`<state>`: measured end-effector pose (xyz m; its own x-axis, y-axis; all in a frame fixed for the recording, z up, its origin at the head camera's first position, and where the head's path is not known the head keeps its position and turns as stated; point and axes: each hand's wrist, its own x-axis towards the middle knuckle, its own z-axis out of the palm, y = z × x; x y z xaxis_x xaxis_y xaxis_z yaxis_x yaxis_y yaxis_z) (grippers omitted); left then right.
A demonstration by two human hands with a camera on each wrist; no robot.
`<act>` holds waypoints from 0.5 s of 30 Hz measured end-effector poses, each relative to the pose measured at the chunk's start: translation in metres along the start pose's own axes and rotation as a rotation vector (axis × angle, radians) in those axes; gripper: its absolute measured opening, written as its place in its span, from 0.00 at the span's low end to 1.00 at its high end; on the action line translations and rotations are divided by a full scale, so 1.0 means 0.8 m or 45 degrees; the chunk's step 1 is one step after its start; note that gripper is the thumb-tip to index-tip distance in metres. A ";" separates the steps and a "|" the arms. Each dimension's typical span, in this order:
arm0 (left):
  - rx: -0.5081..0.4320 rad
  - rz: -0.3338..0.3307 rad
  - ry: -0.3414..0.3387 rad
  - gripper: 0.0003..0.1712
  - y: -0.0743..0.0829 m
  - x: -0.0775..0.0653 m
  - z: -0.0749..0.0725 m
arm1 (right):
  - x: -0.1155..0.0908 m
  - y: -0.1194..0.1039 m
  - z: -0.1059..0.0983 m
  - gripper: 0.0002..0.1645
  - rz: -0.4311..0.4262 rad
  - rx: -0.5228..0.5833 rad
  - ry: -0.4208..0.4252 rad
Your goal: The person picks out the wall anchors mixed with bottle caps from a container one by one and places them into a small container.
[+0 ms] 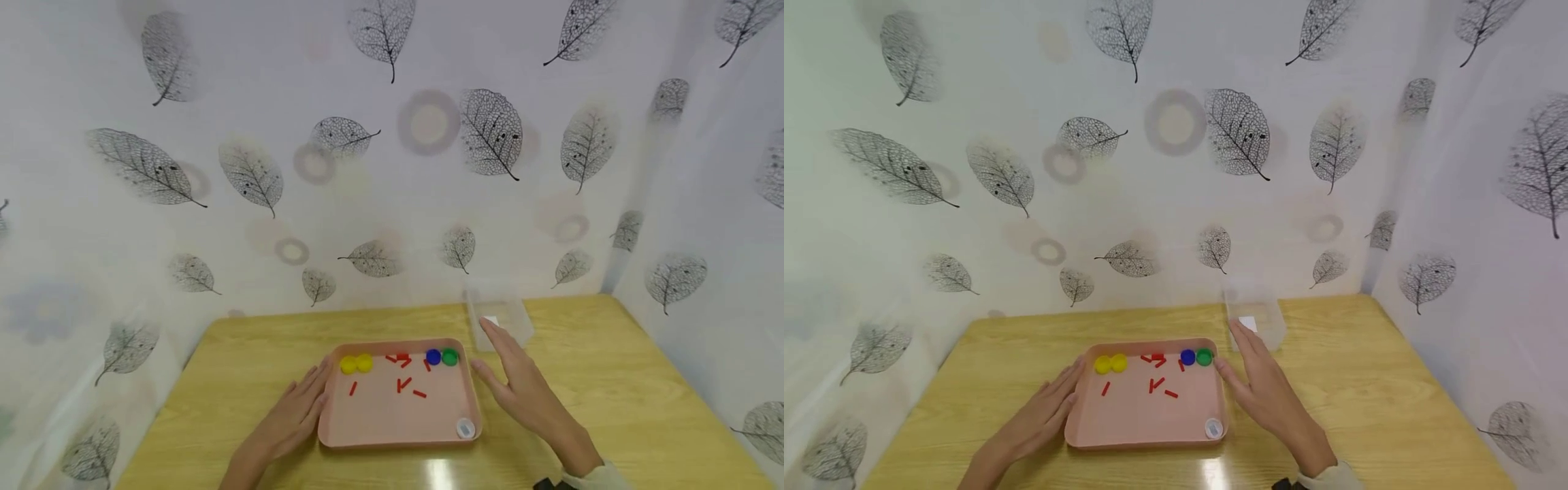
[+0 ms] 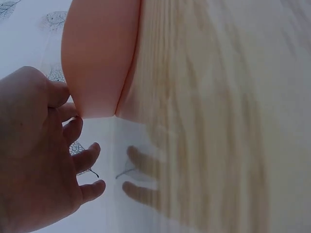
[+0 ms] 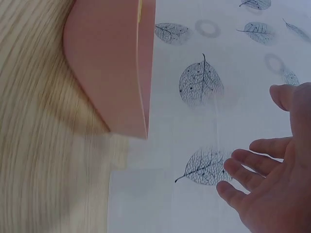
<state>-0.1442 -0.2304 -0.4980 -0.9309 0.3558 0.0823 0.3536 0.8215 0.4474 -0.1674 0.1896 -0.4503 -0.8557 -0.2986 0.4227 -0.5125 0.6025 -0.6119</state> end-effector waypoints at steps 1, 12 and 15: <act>-0.012 -0.002 0.003 0.32 0.002 0.001 0.001 | 0.003 -0.002 0.003 0.42 -0.008 0.011 -0.001; -0.141 -0.012 -0.009 0.32 -0.006 0.013 0.006 | 0.028 -0.006 0.051 0.35 -0.064 0.124 0.075; -0.145 -0.005 -0.013 0.32 -0.008 0.017 0.005 | 0.032 -0.005 0.063 0.31 -0.032 0.166 0.065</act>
<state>-0.1587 -0.2294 -0.5033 -0.9310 0.3578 0.0720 0.3370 0.7671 0.5459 -0.1911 0.1421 -0.4706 -0.8392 -0.2727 0.4705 -0.5419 0.4930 -0.6807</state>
